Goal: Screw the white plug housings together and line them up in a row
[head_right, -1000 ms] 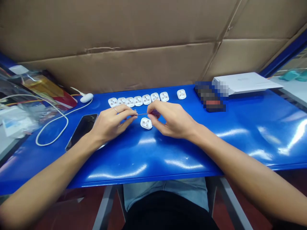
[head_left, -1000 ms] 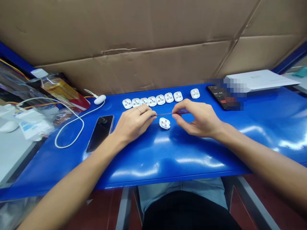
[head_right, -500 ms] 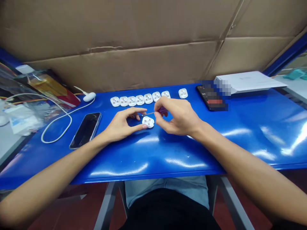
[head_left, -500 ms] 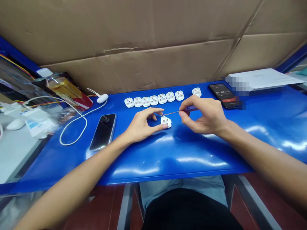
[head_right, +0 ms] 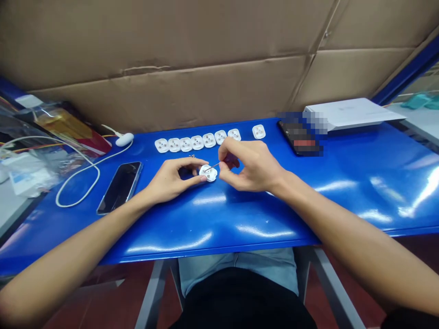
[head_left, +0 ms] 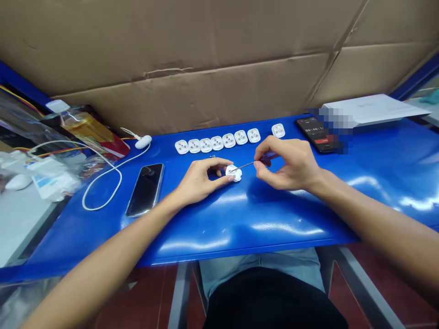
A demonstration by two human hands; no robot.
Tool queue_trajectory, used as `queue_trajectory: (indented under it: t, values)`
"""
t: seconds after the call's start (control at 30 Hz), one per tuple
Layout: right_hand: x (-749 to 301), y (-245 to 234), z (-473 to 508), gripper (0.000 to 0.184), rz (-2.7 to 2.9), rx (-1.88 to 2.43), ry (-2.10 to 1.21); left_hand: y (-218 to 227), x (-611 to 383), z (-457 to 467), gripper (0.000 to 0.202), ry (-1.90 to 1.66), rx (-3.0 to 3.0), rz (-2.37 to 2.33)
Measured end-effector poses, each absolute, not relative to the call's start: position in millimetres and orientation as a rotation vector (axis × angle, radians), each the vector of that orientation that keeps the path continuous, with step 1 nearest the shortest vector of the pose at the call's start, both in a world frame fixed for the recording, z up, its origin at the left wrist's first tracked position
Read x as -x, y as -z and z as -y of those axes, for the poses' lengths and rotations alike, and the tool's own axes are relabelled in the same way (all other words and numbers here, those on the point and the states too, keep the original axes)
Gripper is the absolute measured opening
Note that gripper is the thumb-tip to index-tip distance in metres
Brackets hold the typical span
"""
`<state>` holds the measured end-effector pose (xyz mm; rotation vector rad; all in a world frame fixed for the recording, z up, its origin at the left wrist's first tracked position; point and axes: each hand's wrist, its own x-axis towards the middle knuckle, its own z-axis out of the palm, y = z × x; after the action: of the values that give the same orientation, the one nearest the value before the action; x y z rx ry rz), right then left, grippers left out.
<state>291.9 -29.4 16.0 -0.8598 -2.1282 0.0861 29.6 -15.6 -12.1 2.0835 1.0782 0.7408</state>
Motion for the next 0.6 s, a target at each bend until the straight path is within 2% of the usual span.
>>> queue_trajectory:
  t: [0.27,0.6]
  values:
    - [-292.2,-15.6,26.8,0.012,2.157,0.744,-0.028,11.0,-30.3,16.1,0.046,-0.735,-2.077,-1.074]
    - [-292.1,-16.1,28.8,0.009,2.161,0.829,-0.045,10.8,-30.2,16.2,0.046,-0.729,-2.060,-1.060]
